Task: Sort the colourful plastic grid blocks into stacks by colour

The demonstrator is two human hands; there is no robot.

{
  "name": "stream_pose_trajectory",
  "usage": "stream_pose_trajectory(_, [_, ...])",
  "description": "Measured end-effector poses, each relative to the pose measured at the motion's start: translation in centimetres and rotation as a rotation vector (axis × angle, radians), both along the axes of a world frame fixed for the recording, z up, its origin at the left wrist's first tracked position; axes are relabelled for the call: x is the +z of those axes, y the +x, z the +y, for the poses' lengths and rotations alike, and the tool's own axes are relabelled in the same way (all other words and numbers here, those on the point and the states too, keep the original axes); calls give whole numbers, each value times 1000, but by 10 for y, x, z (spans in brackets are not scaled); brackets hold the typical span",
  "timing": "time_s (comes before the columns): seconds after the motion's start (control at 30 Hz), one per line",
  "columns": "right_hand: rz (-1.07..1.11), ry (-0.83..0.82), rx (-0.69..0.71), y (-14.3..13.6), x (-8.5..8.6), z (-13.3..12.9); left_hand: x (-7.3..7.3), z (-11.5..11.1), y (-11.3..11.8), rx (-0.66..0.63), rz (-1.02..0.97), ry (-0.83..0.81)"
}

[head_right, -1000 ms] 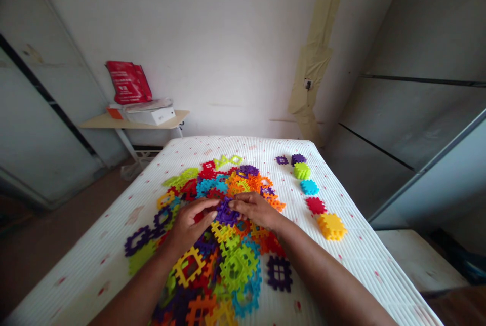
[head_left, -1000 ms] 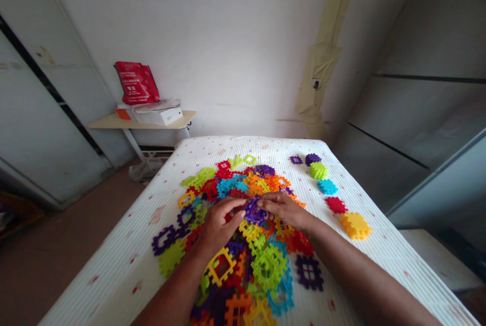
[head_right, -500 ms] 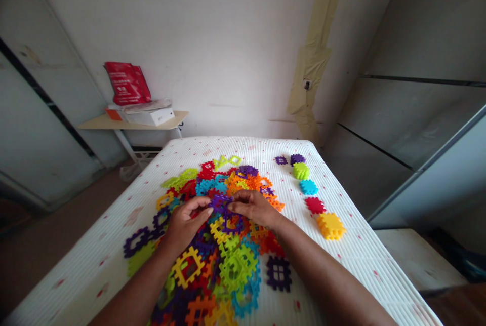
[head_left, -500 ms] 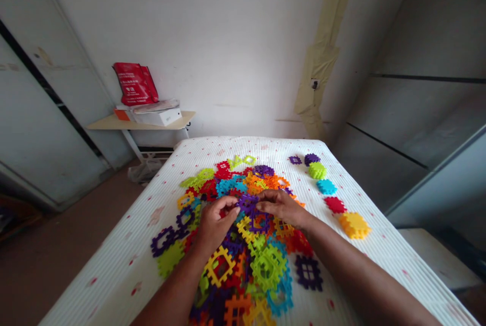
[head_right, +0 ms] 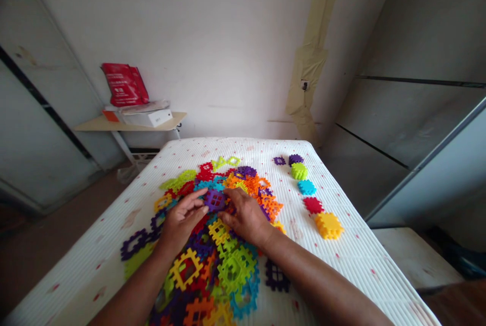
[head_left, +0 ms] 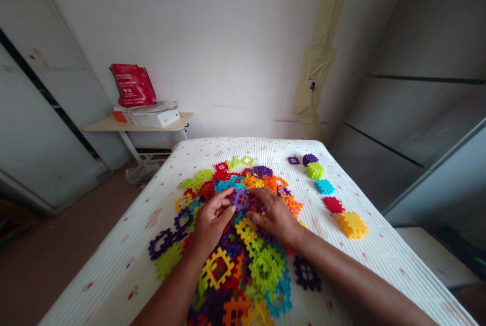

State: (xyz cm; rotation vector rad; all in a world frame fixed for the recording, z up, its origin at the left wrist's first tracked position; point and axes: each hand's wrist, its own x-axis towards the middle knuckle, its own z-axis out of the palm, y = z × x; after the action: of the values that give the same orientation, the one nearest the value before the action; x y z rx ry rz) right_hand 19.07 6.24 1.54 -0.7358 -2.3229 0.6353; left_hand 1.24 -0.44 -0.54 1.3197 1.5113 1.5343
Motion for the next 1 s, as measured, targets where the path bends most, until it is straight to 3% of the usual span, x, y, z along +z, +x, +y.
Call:
stream_pose_trajectory(0.17, [80,57,56,-3,-4,-3,-1,0,0,-37,11,-16])
stream_pose_trajectory(0.4, [77,133,97,-6,-7,-8,-1,1,-1,62,78,41])
stream_pose_trajectory(0.63, [-42,253,-18,-7,0,-12,12,-3,1,86,70,38])
stream_pose_trajectory(1.0, [-232,294,-128,-17,0,-20,0,1,-4,22,-66,7])
